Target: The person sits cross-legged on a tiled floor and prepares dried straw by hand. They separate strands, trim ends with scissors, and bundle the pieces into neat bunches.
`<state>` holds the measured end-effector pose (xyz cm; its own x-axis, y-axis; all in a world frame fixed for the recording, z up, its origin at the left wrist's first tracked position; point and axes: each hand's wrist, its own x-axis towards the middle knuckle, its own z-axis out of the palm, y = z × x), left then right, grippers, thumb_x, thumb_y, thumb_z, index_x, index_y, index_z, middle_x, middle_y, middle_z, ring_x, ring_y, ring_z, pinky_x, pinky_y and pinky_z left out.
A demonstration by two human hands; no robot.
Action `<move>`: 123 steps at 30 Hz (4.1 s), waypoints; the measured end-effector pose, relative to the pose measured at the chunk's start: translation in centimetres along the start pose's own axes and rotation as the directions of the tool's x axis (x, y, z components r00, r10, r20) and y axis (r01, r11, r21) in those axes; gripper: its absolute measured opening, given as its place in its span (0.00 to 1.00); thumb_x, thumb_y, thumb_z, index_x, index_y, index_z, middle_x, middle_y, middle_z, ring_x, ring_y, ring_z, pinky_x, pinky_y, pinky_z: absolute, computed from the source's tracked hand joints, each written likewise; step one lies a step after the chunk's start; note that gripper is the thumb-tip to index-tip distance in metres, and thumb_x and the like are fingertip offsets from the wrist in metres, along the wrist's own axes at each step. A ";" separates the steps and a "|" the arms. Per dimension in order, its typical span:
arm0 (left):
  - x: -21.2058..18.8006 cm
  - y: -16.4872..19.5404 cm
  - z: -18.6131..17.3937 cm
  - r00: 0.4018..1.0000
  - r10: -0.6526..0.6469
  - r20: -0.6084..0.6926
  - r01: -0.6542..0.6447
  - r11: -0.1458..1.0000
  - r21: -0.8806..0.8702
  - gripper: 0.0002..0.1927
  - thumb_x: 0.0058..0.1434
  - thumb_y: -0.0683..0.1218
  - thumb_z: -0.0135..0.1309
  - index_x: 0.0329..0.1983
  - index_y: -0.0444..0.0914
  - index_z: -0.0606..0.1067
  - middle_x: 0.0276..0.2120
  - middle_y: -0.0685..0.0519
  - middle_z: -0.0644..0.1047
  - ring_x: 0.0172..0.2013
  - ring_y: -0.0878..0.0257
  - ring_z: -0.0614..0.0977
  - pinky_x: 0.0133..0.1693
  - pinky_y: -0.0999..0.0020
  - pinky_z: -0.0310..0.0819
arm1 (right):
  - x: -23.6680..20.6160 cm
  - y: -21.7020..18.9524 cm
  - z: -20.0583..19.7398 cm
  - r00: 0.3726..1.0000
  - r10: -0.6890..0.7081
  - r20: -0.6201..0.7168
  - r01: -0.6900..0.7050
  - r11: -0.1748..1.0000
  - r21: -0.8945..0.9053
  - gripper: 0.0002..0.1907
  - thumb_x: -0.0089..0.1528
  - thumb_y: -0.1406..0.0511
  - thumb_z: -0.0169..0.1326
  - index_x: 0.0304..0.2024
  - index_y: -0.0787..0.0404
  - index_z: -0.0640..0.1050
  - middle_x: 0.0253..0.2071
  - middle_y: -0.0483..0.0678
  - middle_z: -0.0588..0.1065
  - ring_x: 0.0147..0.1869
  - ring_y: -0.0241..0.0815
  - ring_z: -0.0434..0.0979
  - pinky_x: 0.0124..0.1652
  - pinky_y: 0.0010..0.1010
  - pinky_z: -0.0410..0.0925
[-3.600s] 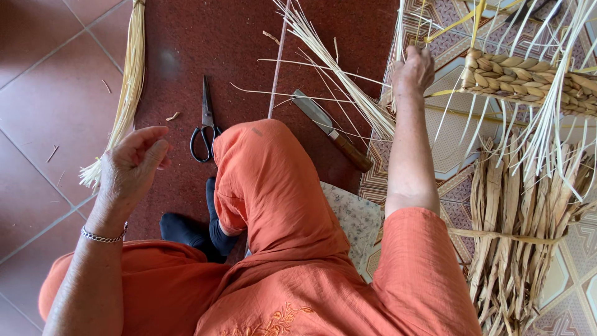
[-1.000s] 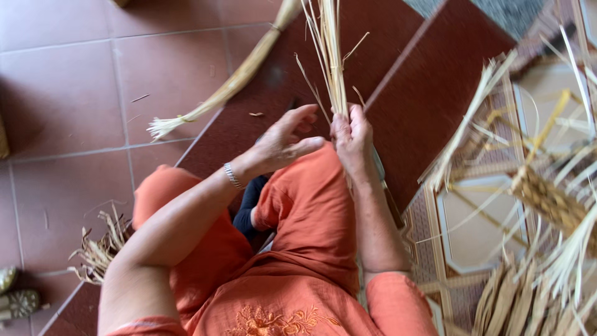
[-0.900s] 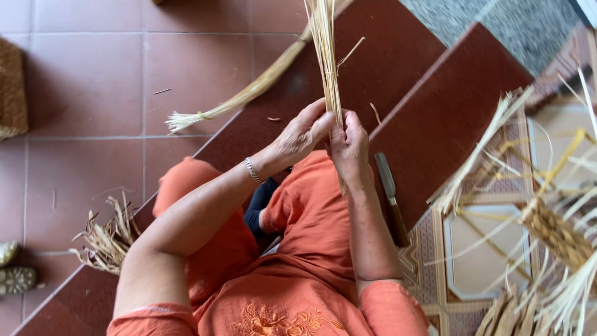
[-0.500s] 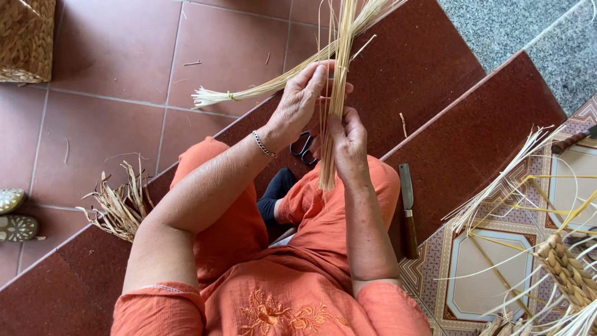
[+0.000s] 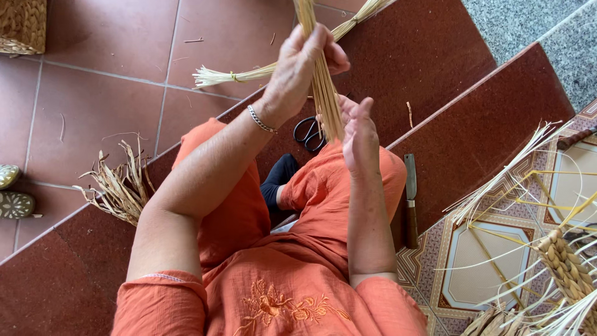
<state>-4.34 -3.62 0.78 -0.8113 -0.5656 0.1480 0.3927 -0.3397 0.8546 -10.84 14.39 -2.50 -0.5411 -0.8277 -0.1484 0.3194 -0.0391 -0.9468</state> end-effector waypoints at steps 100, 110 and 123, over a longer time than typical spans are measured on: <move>-5.6 3.7 6.6 0.762 -0.459 0.457 0.497 0.867 0.043 0.18 0.76 0.58 0.42 0.49 0.38 0.71 0.21 0.61 0.60 0.19 0.73 0.57 0.20 0.75 0.49 | -4.8 -8.6 -1.4 0.843 -0.425 -0.329 0.427 0.902 -0.071 0.19 0.66 0.54 0.57 0.51 0.58 0.77 0.40 0.44 0.79 0.42 0.33 0.78 0.45 0.26 0.75; -6.1 3.5 7.6 0.815 -0.454 0.359 0.376 0.887 0.268 0.19 0.75 0.59 0.41 0.44 0.40 0.69 0.19 0.61 0.62 0.17 0.74 0.59 0.18 0.76 0.51 | -4.3 -8.2 -3.3 0.733 -0.587 -0.344 0.576 0.804 -0.145 0.08 0.71 0.64 0.59 0.40 0.61 0.76 0.33 0.48 0.77 0.33 0.34 0.74 0.37 0.28 0.72; -6.2 -0.7 7.1 0.881 -0.421 0.217 0.363 0.894 0.262 0.16 0.74 0.56 0.44 0.42 0.40 0.71 0.18 0.63 0.61 0.17 0.76 0.58 0.17 0.77 0.50 | -4.7 -5.5 -4.2 0.791 -0.506 -0.344 0.562 0.823 0.082 0.28 0.78 0.57 0.45 0.21 0.52 0.62 0.17 0.40 0.61 0.18 0.33 0.55 0.27 0.33 0.59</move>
<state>-2.66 5.41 2.81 -0.9737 -0.1925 -0.1214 -0.0566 -0.3119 0.9484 -13.37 20.83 2.20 -0.8575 -0.4418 0.2636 0.0221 -0.5435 -0.8391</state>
